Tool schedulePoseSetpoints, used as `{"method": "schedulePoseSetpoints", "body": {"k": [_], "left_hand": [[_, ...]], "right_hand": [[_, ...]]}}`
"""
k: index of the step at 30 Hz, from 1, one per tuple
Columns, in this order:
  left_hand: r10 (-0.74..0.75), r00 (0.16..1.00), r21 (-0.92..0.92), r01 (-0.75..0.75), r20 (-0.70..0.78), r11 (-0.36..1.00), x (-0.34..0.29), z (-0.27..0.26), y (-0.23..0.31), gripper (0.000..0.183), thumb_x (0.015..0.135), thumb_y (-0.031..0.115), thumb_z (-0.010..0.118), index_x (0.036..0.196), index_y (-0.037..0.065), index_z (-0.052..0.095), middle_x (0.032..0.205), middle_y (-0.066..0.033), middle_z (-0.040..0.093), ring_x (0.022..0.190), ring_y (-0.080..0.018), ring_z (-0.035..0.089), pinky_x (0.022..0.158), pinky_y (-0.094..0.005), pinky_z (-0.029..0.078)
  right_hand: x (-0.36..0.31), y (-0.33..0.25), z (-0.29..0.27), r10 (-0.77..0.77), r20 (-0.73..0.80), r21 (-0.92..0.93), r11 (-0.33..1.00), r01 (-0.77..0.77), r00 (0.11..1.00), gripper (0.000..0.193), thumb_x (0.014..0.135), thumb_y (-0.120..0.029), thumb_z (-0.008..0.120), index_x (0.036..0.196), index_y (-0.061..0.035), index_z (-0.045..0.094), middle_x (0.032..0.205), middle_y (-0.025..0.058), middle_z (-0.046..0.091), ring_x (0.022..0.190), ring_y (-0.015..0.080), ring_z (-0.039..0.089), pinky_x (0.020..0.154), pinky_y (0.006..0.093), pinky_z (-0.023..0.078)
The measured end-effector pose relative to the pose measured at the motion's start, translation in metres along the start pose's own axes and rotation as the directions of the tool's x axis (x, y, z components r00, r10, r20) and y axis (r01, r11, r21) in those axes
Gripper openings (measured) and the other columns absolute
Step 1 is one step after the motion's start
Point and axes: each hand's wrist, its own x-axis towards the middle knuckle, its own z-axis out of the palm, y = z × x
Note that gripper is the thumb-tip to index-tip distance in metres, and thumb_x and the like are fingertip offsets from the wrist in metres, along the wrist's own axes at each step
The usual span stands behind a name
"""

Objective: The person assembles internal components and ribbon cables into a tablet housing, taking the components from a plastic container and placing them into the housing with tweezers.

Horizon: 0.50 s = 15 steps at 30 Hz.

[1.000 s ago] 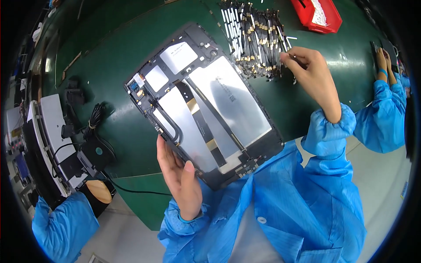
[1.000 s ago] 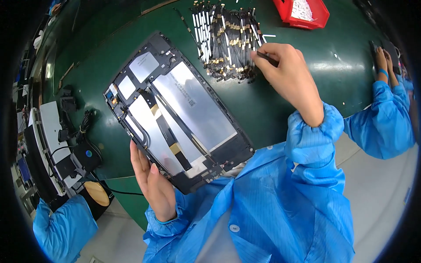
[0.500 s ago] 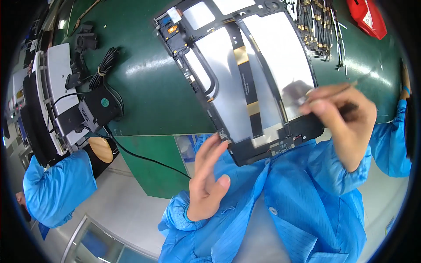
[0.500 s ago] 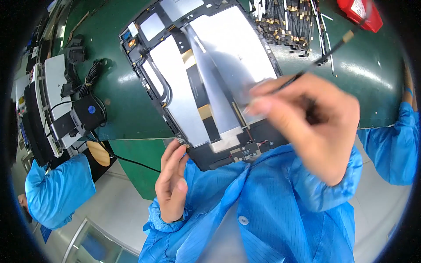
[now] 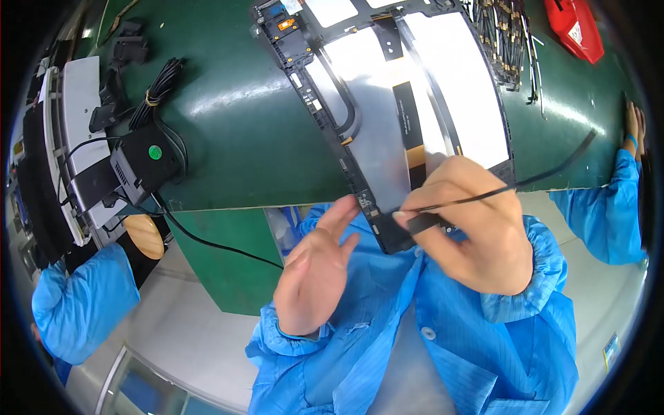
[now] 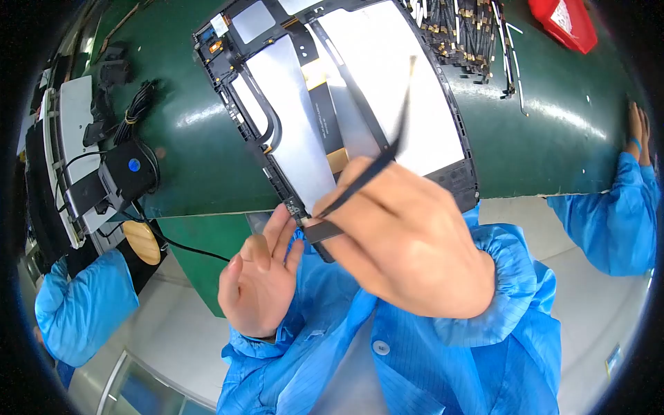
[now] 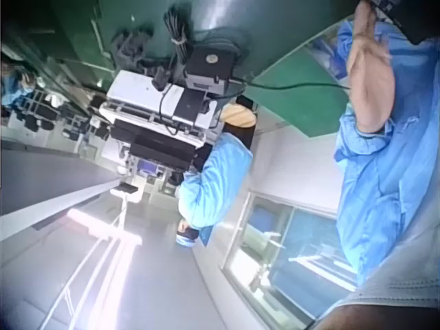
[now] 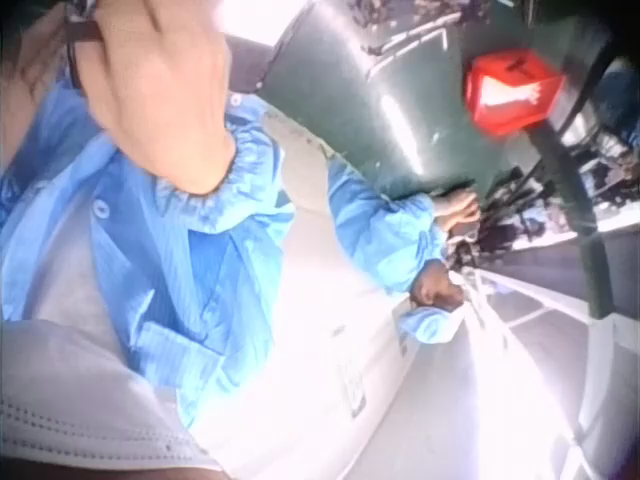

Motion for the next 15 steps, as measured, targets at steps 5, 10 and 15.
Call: {"method": "schedulePoseSetpoints", "body": {"k": [5,10,15], "left_hand": [[0.306,0.951,0.667,-0.248,0.031,0.702,0.019,0.005,-0.011,0.022,0.093,0.019,0.047,0.101,0.000,0.052,0.130,-0.0165,0.043,0.115,-0.0225,0.047,0.099,-0.0353,0.035],[0.463,0.884,0.753,-0.344,0.059,0.560,0.033,0.007,-0.020,0.018,0.083,-0.003,0.057,0.101,0.000,0.054,0.107,-0.0120,0.047,0.100,-0.0194,0.048,0.090,-0.0310,0.038],[0.481,0.876,0.746,-0.344,0.036,0.571,0.040,0.008,-0.019,0.023,0.080,-0.006,0.062,0.100,0.000,0.052,0.104,-0.0105,0.048,0.092,-0.0158,0.051,0.082,-0.0273,0.042]], "right_hand": [[0.012,-0.001,0.001,0.062,0.137,-0.117,0.992,-0.046,0.989,0.016,0.068,0.006,0.065,0.085,0.0048,0.064,0.082,0.0148,0.060,0.073,0.0301,0.061,0.064,0.0358,0.050],[0.015,-0.004,-0.001,0.157,0.156,-0.153,0.979,-0.133,0.975,0.017,0.070,0.004,0.065,0.086,0.0043,0.064,0.084,0.0140,0.060,0.069,0.0263,0.063,0.060,0.0321,0.052],[0.016,-0.005,0.000,0.178,0.148,-0.148,0.977,-0.156,0.973,0.016,0.070,0.002,0.066,0.086,0.0043,0.064,0.083,0.0127,0.061,0.064,0.0225,0.063,0.053,0.0281,0.051]]}}
